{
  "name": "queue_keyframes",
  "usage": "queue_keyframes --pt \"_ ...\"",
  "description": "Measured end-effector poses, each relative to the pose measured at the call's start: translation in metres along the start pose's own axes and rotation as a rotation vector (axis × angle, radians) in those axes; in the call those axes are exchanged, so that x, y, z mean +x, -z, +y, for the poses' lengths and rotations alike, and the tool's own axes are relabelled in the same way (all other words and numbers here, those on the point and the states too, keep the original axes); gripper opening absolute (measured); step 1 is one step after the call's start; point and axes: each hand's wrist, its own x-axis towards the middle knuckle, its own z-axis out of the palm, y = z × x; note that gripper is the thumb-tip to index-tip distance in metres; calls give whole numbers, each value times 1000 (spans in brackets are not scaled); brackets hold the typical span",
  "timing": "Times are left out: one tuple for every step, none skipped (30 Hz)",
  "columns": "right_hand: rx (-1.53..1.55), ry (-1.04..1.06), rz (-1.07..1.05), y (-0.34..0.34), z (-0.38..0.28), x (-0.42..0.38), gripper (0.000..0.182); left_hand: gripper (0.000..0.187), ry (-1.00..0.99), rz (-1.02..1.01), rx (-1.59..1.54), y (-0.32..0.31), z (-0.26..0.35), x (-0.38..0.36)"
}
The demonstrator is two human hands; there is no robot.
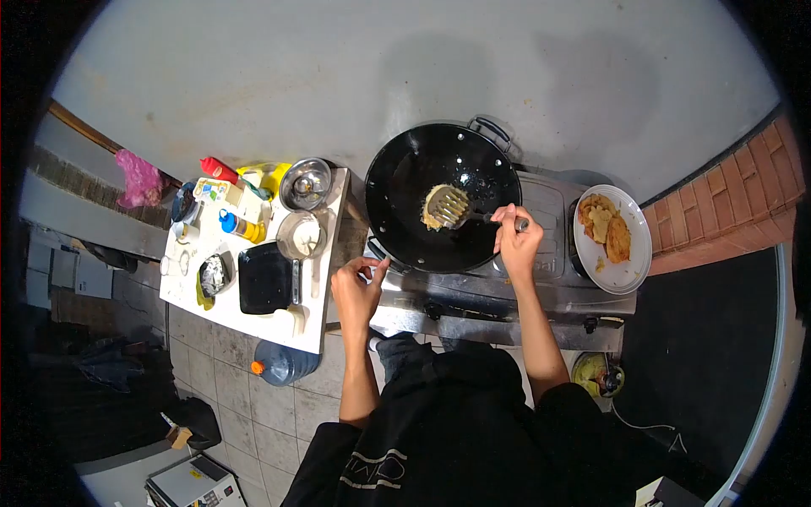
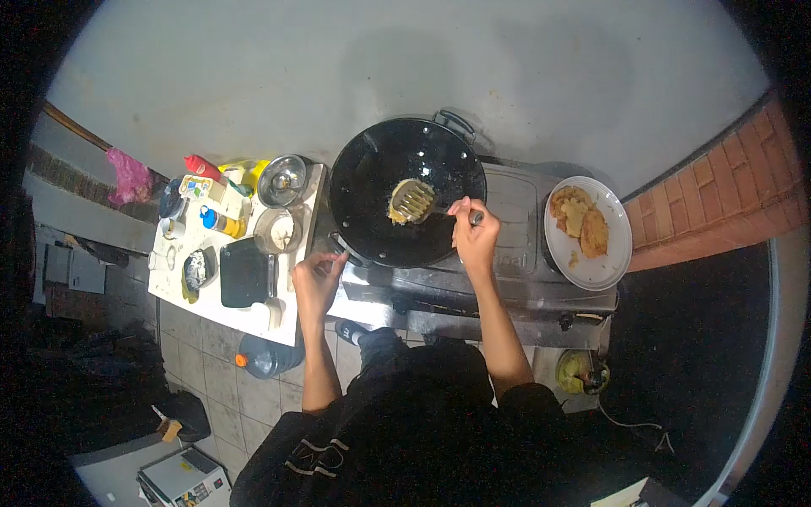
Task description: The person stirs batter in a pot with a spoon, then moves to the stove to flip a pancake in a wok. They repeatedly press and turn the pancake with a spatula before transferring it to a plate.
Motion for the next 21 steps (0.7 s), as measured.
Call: queue_keyframes --pt "14 7 6 -1 -2 1 34 26 -14 7 8 0 0 0" --pt "29 14 13 -1 -3 2 34 26 -28 12 17 0 -1 0" --pt "28 13 14 -1 -1 3 34 26 -28 11 16 -1 -1 0" --pt "23 9 2 -1 2 4 34 27 -34 20 10 -1 -1 0" --pt "18 6 -10 -1 3 6 34 27 -40 29 3 -1 -1 1" --pt "19 7 -11 -3 3 8 34 27 -40 30 2 -1 -1 1" --pt "21 -12 -11 -6 3 8 34 27 -34 32 1 -1 -1 2" --pt "24 -31 -10 -8 3 9 33 27 -28 33 -1 -1 -1 2" --pt "23 -31 -11 -10 5 11 33 27 -27 33 -1 0 -1 2" --pt "-4 -31 -16 -12 9 12 32 27 -30 32 -6 0 -1 2" --pt "-31 -31 -21 -13 12 12 32 27 -33 31 -10 0 -1 2" --pt "-77 -61 -21 -13 9 12 31 27 -32 31 -9 0 -2 2" --pt "-76 -63 -23 -14 13 13 31 27 -34 33 -14 -1 -2 3" --pt "-123 4 -3 -14 18 16 31 26 -36 34 -19 -1 -3 3" --pt "-171 69 17 -16 18 18 31 26 -33 34 -18 -1 -2 3" --pt "-171 66 16 -16 17 19 31 27 -17 22 -12 0 0 3" --pt "-204 89 9 -16 16 20 30 27 -2 10 -6 1 0 3" --pt "-238 111 1 -17 12 21 30 27 0 9 -5 0 0 2" --pt "-239 108 2 -18 10 21 30 27 -9 21 -10 0 0 2" --pt "-251 130 -11 -18 8 21 31 27 -20 34 -16 0 -1 3" --pt "-264 155 -26 -18 7 23 31 27 -21 34 -17 -1 0 4"
